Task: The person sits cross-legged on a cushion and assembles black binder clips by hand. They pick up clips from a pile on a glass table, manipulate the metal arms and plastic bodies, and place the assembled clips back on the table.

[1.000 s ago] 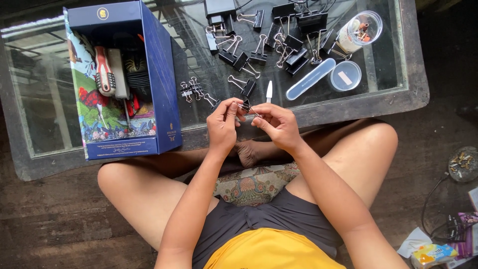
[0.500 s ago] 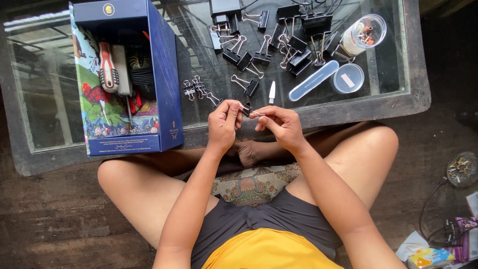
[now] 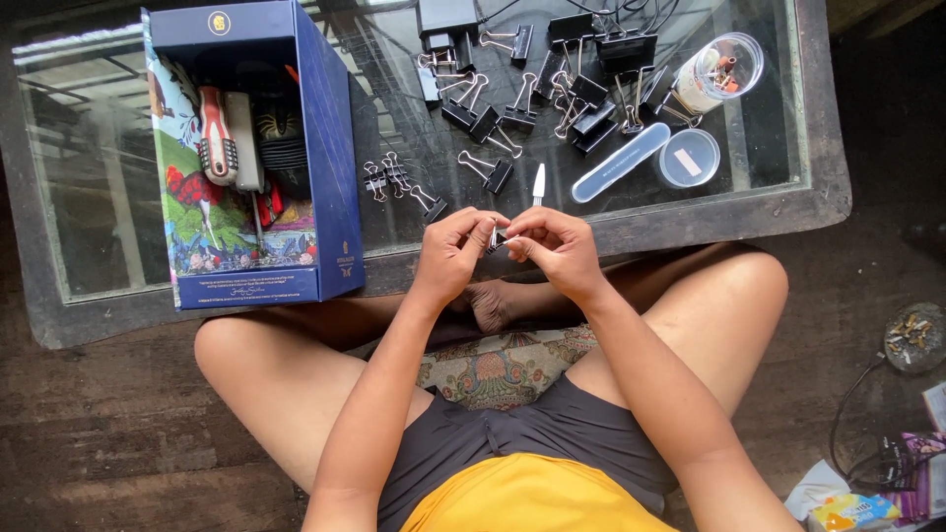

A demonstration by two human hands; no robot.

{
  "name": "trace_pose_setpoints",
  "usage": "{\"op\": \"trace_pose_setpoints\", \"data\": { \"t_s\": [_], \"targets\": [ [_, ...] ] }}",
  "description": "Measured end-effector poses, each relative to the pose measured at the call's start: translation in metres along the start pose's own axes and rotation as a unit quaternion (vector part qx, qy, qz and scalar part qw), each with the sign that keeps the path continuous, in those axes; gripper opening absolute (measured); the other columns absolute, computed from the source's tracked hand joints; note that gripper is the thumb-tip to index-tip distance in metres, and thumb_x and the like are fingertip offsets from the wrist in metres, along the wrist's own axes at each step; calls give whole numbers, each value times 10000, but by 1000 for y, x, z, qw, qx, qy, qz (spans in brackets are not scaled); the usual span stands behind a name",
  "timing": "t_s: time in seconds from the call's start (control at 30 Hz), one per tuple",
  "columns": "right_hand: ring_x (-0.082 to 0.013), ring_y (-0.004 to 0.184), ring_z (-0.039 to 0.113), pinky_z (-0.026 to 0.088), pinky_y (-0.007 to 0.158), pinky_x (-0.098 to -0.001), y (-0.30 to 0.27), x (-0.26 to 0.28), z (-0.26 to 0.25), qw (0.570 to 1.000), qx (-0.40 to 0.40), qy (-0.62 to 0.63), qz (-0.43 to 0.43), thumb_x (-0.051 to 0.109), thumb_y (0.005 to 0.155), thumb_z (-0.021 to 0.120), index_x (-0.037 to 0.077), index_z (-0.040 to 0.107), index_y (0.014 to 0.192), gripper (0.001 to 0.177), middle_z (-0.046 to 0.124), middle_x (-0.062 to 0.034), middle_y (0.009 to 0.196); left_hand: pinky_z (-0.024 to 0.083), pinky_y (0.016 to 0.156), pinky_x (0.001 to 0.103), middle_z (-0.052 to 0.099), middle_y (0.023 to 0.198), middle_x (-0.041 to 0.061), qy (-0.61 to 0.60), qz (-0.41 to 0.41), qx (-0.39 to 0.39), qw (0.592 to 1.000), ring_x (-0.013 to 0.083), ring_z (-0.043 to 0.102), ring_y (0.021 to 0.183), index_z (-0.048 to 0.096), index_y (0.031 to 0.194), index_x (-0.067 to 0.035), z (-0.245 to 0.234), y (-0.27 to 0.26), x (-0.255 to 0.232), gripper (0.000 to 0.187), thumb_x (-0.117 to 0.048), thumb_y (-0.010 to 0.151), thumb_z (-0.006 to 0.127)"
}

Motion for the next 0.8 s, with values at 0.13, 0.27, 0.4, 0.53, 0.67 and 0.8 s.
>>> {"op": "trace_pose_setpoints", "data": {
  "t_s": [0.13,0.27,0.4,0.53,0.67,0.8],
  "targets": [
    [-186,747,721,633,663,-303,2,3,4,1000,-7,19,1,-106,892,739,-110,686,1080,195,665,-217,1066,506,570,241,645,667,45,3,-22,-21,1000,106,588,572,772,1012,-118,0,-3,5,130,-133,1023,643],
    [-179,795,743,641,696,-292,2,7,4,1000,-14,12,-10,-103,886,746,-89,707,980,103,661,-228,1144,490,525,212,643,648,24,-2,-39,-47,998,94,586,551,719,947,-92,-3,-6,15,64,-131,993,698],
    [-208,781,757,633,676,-289,1,8,-1,998,-65,7,-26,-59,951,702,-78,678,968,36,689,-229,1096,476,497,244,649,635,39,67,42,-148,986,133,580,532,740,941,-106,-12,-14,-8,64,-124,987,700],
    [-171,717,711,611,632,-278,3,8,-5,996,-80,-18,-35,-34,996,668,-77,639,966,60,650,-180,977,483,544,291,638,685,38,190,124,-241,944,203,584,567,730,931,-104,-33,-25,-24,71,-88,987,690],
    [-127,518,621,537,481,-224,5,4,-2,995,-77,-68,13,-20,990,687,-66,668,918,89,630,-127,741,535,656,345,617,859,50,347,167,-205,900,242,608,704,732,1075,-95,-47,-27,-30,141,-154,948,747],
    [-102,392,558,477,395,-213,7,-1,-3,988,-90,-98,83,-21,979,687,-59,683,943,52,629,-122,642,571,692,374,596,981,54,424,142,-170,878,247,652,810,728,1139,-93,-45,-25,-19,465,-363,804,905]
  ]
}}
Point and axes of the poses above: each hand's wrist, its own y-axis towards the middle knuckle, its own z-axis out of the palm, x = y × z, the point moved 6 cm from there along y, towards the middle knuckle
